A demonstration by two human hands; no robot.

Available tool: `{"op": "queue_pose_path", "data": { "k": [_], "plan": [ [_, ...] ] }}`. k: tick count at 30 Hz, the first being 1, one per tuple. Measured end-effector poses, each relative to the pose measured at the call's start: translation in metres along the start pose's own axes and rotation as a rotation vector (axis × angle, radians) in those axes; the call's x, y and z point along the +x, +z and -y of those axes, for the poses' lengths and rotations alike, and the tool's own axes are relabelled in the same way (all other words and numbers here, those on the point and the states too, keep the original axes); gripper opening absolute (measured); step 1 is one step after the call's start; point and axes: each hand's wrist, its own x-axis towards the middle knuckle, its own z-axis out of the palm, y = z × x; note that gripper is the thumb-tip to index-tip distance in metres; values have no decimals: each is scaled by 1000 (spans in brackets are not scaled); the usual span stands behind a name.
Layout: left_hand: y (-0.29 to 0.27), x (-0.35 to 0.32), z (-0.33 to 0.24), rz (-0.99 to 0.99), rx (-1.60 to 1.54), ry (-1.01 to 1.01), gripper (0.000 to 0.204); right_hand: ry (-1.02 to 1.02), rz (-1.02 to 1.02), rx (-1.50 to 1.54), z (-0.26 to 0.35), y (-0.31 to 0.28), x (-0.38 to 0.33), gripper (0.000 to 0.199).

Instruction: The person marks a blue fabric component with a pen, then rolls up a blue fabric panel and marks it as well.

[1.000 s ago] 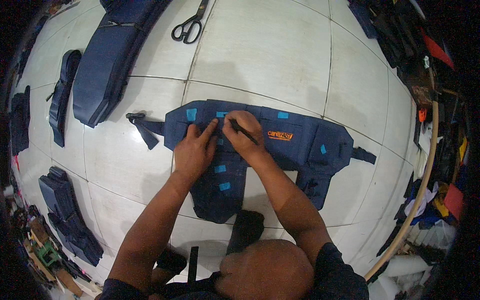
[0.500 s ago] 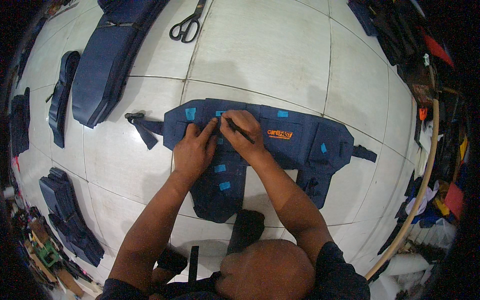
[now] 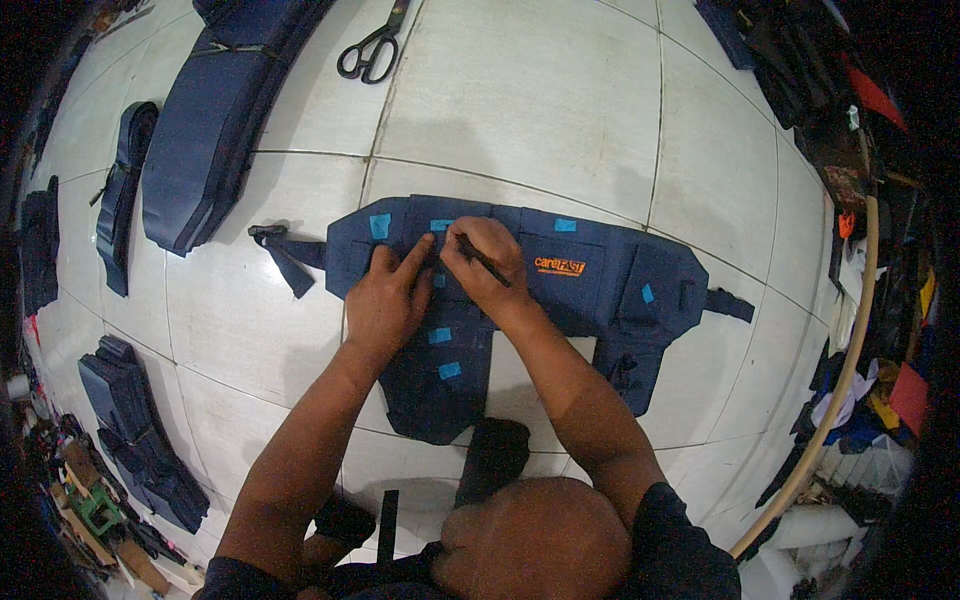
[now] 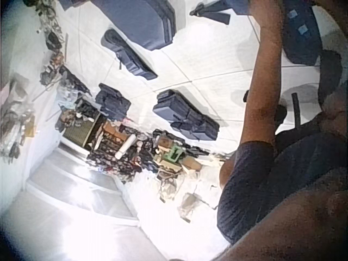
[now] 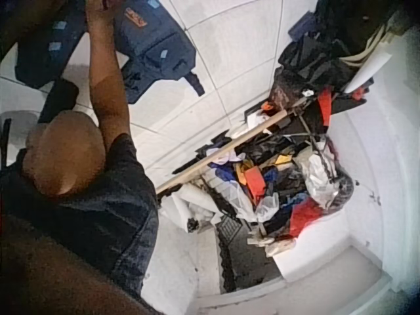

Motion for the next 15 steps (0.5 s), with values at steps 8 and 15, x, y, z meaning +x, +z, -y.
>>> {"op": "queue_pose_path", "data": {
  "k": [8,15],
  "plan": [
    [-4,2,-4,63,-9,-61,48,134,-121,136,5,-14,0,14],
    [-5,-6,0,33,-19,-116,49,281,-299,211,0,-75,0,10]
  ]
}}
